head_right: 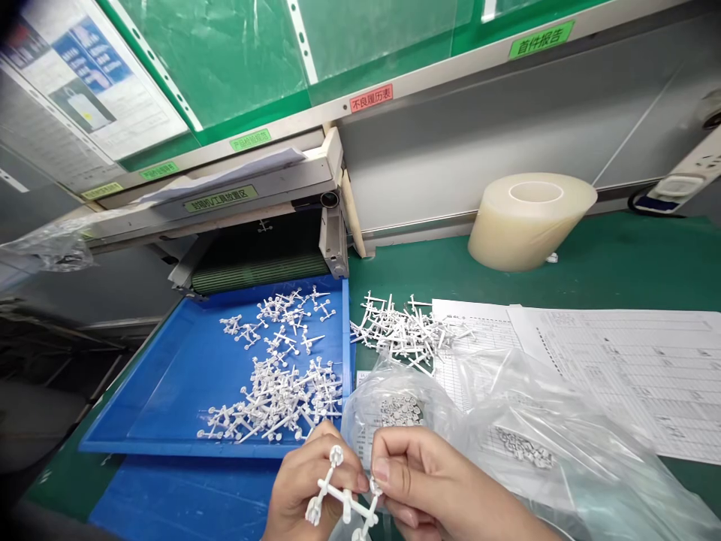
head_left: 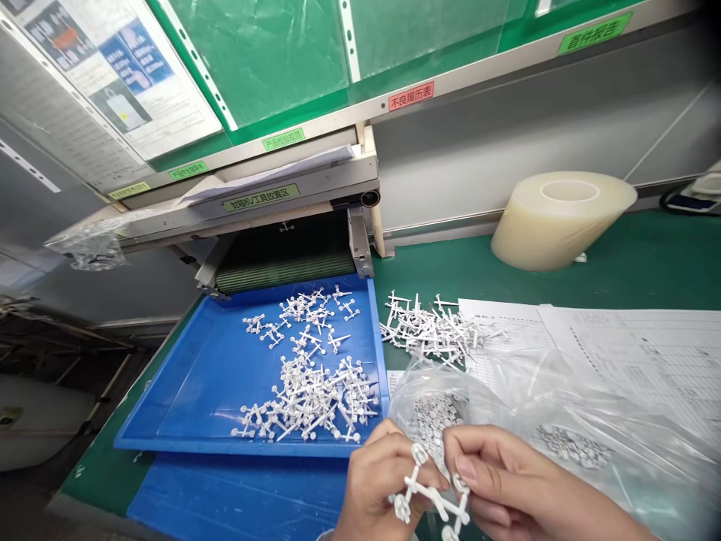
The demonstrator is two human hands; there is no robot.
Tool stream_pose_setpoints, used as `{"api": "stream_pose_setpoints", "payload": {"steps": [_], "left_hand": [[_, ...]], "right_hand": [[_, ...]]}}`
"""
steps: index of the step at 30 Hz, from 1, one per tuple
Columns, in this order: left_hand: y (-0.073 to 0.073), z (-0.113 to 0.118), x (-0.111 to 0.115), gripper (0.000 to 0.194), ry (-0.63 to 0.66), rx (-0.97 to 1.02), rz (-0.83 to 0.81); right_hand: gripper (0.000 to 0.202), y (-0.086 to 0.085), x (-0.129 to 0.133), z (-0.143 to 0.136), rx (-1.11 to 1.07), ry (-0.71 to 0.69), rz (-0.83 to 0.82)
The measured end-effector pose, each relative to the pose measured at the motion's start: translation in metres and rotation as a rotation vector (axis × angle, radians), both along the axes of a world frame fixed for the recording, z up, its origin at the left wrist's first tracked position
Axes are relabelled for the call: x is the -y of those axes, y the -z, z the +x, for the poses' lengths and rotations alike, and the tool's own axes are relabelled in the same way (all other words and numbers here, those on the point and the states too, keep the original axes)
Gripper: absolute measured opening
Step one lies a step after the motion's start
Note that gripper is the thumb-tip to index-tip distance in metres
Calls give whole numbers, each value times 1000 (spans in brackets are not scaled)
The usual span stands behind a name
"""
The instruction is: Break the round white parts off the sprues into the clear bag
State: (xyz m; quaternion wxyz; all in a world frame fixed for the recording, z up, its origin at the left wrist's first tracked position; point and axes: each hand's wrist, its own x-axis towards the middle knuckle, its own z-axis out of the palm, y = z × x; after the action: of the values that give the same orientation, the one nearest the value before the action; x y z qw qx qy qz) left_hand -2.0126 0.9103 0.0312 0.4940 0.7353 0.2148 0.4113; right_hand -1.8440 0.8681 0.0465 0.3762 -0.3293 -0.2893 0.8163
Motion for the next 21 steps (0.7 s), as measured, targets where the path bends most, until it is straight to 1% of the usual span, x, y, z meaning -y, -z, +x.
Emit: {"api": "stream_pose_setpoints", "payload": {"steps": [1, 2, 3, 4, 5, 7, 8, 9, 10, 11, 12, 14, 15, 16, 18, 19, 21], "left_hand": [[0, 0, -1, 16, -9, 10, 22], [1, 0, -1, 16, -25, 12, 19], [3, 1, 0, 17, -46, 11, -6], [4, 1, 1, 19, -73, 0, -50], [6, 2, 2, 21, -104, -14, -106], [11, 3, 5, 23, -161, -42, -239], [14, 3, 6, 24, -183, -50, -301], [15, 3, 7, 24, -201, -51, -349], [16, 3, 8, 24, -224, -48, -382], [16, 3, 8, 23, -251, -45, -396], [15, 2, 8, 22, -281, -49, -396], [13, 2, 8, 19, -328, -78, -363], [12, 2, 7, 18, -342, -99, -335], [12, 2, 7, 17, -351, -119, -305], [17, 3, 7, 17, -353, -138, -280], [20, 4, 7, 17, -349, -135, -318], [29, 4, 8, 22, -328, -113, -474]], "right_hand": [[44, 3, 0, -1, -67, -15, -40], [44, 5, 1, -2, -66, 0, -50], [43, 7, 3, -3, 11, 47, -20], [40, 8, 5, -4, 154, 115, 55], [36, 9, 8, -5, 342, 209, 160], [23, 10, 13, -6, 714, 414, 396], [14, 10, 15, -6, 832, 497, 471], [9, 11, 17, -6, 874, 547, 486], [10, 12, 17, -6, 833, 554, 450], [14, 13, 17, -6, 729, 525, 378], [19, 15, 16, -6, 590, 461, 291], [29, 19, 14, -8, 315, 288, 137], [34, 22, 13, -9, 227, 209, 93], [38, 24, 12, -11, 185, 147, 68], [45, 29, 12, -16, 202, 81, 68], [46, 30, 12, -18, 265, 100, 102], [45, 32, 13, -22, 456, 223, 212]]}}
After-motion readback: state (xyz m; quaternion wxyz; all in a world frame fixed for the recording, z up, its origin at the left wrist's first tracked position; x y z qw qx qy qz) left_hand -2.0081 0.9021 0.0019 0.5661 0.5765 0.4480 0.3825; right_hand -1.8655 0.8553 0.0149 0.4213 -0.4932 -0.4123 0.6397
